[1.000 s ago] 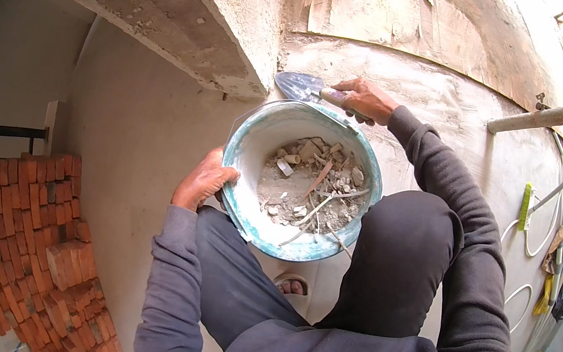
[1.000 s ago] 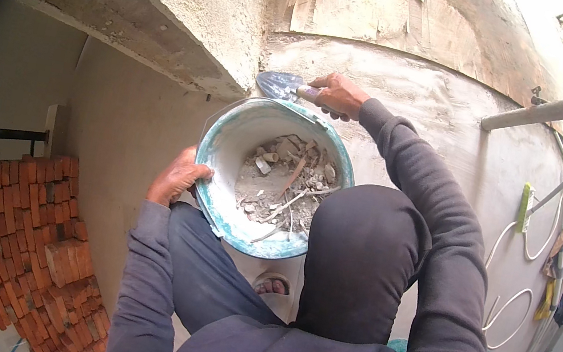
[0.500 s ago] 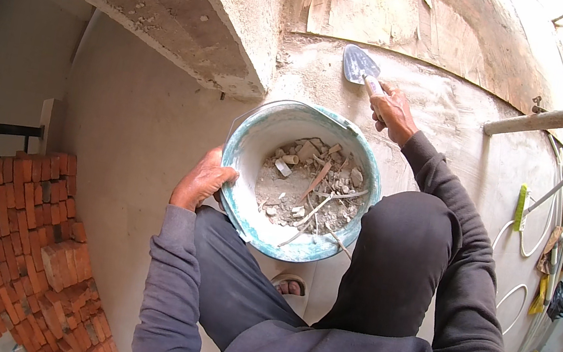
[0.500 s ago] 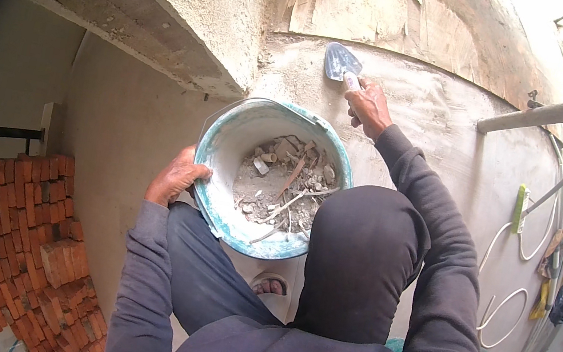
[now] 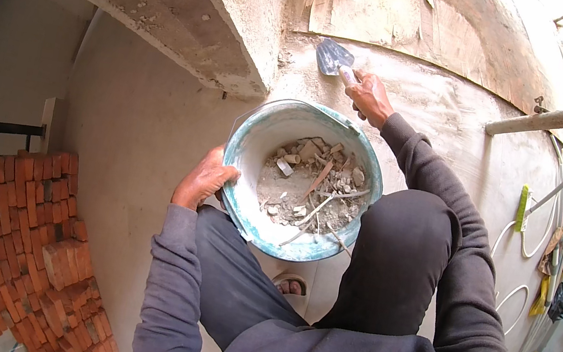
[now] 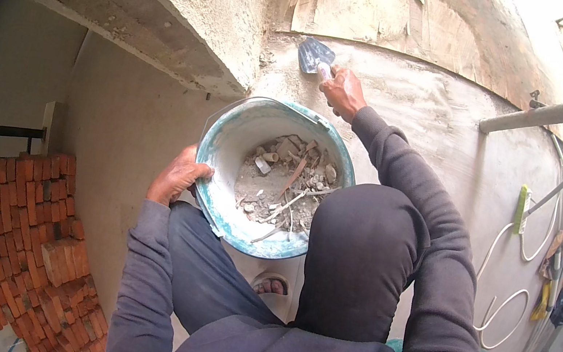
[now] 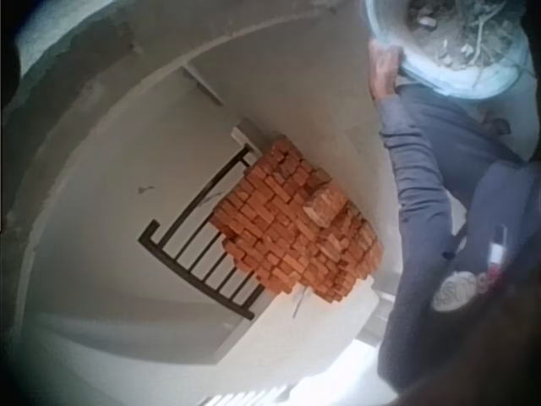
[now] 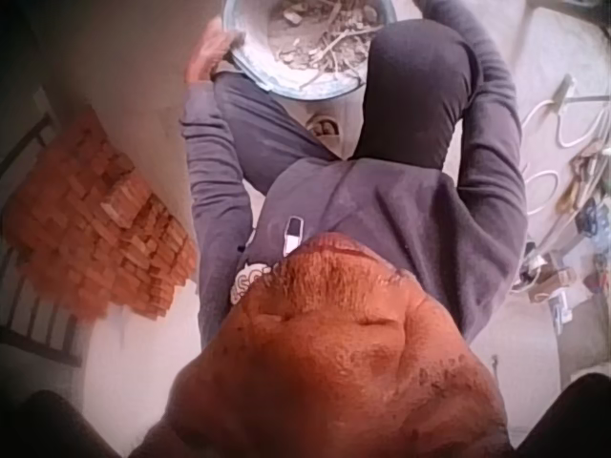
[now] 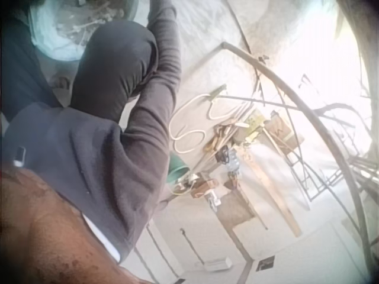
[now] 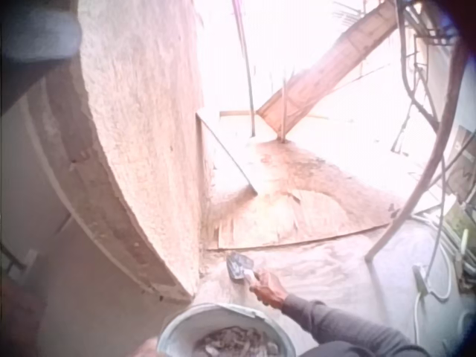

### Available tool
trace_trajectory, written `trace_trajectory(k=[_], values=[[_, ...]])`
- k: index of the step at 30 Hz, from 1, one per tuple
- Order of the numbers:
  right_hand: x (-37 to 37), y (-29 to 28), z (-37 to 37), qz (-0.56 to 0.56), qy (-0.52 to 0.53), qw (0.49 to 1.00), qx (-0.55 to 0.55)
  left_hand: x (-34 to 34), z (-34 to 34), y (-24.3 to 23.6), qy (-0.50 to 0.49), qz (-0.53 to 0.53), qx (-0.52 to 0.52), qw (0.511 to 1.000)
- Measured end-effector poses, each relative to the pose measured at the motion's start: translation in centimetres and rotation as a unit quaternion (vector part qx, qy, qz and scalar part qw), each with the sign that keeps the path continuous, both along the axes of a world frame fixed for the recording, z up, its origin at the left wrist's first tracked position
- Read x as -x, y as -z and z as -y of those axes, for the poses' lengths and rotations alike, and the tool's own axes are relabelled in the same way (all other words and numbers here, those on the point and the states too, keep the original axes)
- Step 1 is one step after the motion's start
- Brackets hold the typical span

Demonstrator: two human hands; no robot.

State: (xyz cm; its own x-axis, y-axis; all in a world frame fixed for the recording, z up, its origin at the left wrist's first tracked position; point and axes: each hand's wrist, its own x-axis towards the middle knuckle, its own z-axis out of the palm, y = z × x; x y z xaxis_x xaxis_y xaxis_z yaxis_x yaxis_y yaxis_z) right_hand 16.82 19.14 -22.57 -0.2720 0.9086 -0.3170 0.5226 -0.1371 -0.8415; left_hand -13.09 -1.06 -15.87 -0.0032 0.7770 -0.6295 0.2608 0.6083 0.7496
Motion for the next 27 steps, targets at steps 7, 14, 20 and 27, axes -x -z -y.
trace_trajectory(k=[7, 14, 20, 27], values=[[1.1, 1.7, -0.8, -0.011, -0.029, 1.000, 0.006, -0.5, -0.2, -0.7, 0.002, 0.001, -0.001, 1.000], [1.5, 2.9, -0.1, -0.039, -0.040, 0.998, 0.012, 0.0, 0.0, 0.6, -0.002, -0.001, -0.028, 1.000], [1.9, 3.3, -0.1, -0.073, -0.037, 0.997, 0.012, -0.2, -0.1, 0.0, -0.002, 0.001, -0.018, 1.000], [0.6, 3.2, 1.3, -0.042, -0.054, 0.993, -0.091, -0.1, -0.1, 0.2, 0.003, 0.003, -0.020, 1.000]])
